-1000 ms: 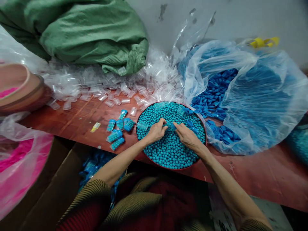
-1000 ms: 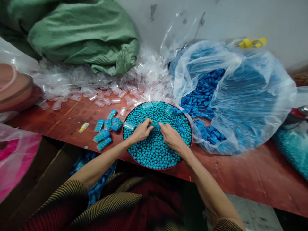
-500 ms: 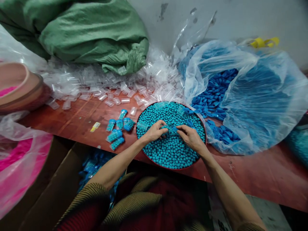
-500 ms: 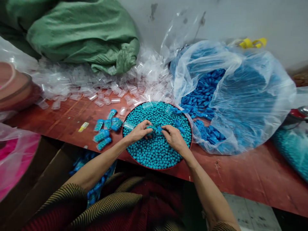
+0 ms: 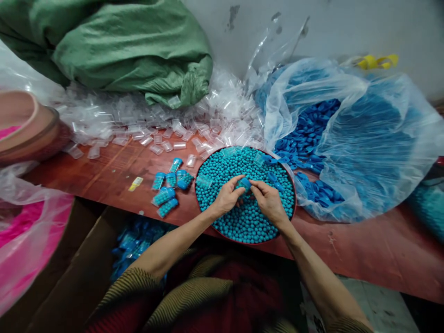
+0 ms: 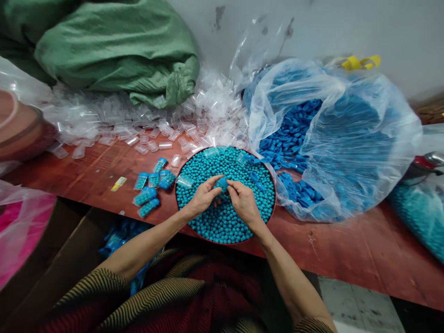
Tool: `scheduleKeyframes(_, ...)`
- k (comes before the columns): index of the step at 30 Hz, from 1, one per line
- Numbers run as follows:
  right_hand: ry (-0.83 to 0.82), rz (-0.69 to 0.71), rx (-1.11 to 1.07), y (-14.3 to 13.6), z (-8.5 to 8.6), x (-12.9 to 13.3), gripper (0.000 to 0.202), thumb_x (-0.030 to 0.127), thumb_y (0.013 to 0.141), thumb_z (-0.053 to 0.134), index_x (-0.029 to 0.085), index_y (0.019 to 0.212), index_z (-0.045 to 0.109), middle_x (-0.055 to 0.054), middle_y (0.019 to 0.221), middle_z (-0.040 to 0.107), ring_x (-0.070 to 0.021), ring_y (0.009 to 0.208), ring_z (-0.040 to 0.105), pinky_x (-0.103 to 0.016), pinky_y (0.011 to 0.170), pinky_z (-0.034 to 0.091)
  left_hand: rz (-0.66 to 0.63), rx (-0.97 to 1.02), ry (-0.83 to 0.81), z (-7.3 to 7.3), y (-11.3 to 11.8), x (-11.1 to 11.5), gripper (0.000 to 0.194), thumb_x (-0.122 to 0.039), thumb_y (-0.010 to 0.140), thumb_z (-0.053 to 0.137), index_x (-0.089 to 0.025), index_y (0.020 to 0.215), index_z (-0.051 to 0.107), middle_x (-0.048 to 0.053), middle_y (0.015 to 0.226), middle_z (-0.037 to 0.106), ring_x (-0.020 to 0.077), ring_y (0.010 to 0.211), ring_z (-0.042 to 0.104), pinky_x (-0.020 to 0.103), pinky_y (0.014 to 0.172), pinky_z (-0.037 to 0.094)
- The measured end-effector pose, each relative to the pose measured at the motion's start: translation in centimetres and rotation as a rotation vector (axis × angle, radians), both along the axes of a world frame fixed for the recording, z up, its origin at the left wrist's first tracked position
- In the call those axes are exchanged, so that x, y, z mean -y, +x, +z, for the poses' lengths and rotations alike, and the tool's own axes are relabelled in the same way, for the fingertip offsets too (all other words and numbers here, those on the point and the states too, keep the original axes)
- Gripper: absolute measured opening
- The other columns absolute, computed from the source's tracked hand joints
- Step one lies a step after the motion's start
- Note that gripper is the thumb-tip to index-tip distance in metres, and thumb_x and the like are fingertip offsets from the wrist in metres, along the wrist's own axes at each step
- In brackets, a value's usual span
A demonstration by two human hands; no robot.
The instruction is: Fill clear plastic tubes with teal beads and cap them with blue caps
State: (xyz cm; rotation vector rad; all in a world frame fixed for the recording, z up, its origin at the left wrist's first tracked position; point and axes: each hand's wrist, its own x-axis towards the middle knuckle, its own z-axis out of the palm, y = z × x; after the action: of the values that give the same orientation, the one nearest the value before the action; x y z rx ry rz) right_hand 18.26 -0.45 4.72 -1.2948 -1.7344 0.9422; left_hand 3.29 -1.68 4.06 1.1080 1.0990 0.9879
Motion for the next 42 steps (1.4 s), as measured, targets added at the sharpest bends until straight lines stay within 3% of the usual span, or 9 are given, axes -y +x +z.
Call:
scheduleKeyframes(8,0.068,0.196,0.001,0.5,0.1,-0.1,0.025,0.025,0.084,0.049,0.021,0.097,0.069,-0.002,0.074,0.067,-0.0149,0.066,0.062,-0.029,0.066,0.051,0.095,0.003,-0.003,0.4,0.5,1.1,0.033,-0.022,0.079,0.051,-0.018,0.112,0.05,-0.003,0.071,0.054,0.0039,0.042,0.044,0.015,0.036,0.034)
scheduleKeyframes(13,0.135,0.241,0.023,0.9,-0.2,-0.4,0.027,0.023,0.081,0.053,0.022,0.103,0.068,-0.005,0.094,0.068,-0.0178,0.085,0.063,-0.034,0.081,0.05,0.174,-0.003,-0.007,0.3,0.6,1.0,0.027,-0.023,0.079,0.052,-0.019,0.106,0.05,-0.004,0.07,0.051,0.0035,0.041,0.044,0.015,0.036,0.035)
scheduleKeyframes(17,-0.057,0.268,-0.063,2.2,0.0,-1.2,0.032,0.029,0.074,0.064,0.022,0.105,0.067,-0.004,0.09,0.067,-0.0175,0.08,0.062,-0.035,0.076,0.052,-0.043,0.024,-0.078,0.7,-0.6,0.8,0.034,-0.026,0.078,0.055,-0.019,0.11,0.046,-0.005,0.071,0.052,0.0069,0.045,0.053,0.016,0.039,0.04)
scheduleKeyframes(20,-0.239,0.145,-0.239,2.3,0.3,-1.5,0.042,0.036,0.066,0.072,0.019,0.104,0.064,-0.002,0.083,0.065,-0.0148,0.065,0.06,-0.03,0.059,0.052,-0.143,-0.035,-0.083,1.0,-1.2,0.9,0.034,-0.027,0.078,0.056,-0.021,0.11,0.044,-0.005,0.074,0.053,0.0059,0.045,0.053,0.015,0.039,0.04)
scheduleKeyframes(22,-0.25,0.063,-0.282,1.9,0.6,-1.5,0.036,0.038,0.068,0.07,0.018,0.098,0.065,-0.002,0.079,0.065,-0.0141,0.062,0.06,-0.03,0.059,0.052,-0.141,-0.065,-0.053,1.0,-1.1,1.2,0.034,-0.027,0.08,0.054,-0.021,0.112,0.043,-0.004,0.077,0.054,0.0044,0.043,0.051,0.015,0.038,0.038)
scheduleKeyframes(27,-0.011,0.173,-0.039,0.6,1.5,-0.5,0.021,0.035,0.082,0.057,0.02,0.095,0.065,-0.004,0.091,0.066,-0.0183,0.085,0.062,-0.035,0.081,0.051,-0.051,-0.034,0.019,0.6,-0.6,1.4,0.052,-0.026,0.083,0.05,-0.024,0.131,0.03,-0.001,0.085,0.056,0.0044,0.044,0.047,0.018,0.041,0.04)
scheduleKeyframes(30,0.043,0.27,0.093,0.1,1.2,0.4,0.048,0.039,0.076,0.063,0.02,0.119,0.052,-0.009,0.113,0.06,-0.0235,0.102,0.059,-0.039,0.084,0.051,-0.034,-0.017,0.083,0.6,-0.6,1.2,0.053,-0.026,0.083,0.049,-0.021,0.133,0.033,0.0,0.085,0.057,0.007,0.054,0.048,0.021,0.053,0.044)
scheduleKeyframes(33,0.187,0.26,0.266,-0.7,0.3,1.4,0.077,0.04,0.071,0.069,0.017,0.135,0.033,-0.016,0.124,0.05,-0.0296,0.113,0.054,-0.046,0.087,0.05,0.012,-0.008,0.134,0.8,-0.6,1.1,0.043,-0.022,0.08,0.051,-0.017,0.123,0.043,0.0,0.082,0.057,0.0098,0.066,0.051,0.023,0.066,0.044)
scheduleKeyframes(42,0.547,0.118,0.392,-1.9,-1.4,2.5,0.071,0.037,0.071,0.062,0.014,0.131,0.031,-0.011,0.096,0.055,-0.0255,0.08,0.061,-0.037,0.061,0.054,0.076,0.069,0.07,1.2,0.4,2.2,0.021,-0.024,0.08,0.052,-0.018,0.1,0.047,-0.004,0.069,0.05,0.0083,0.06,0.046,0.02,0.058,0.038)
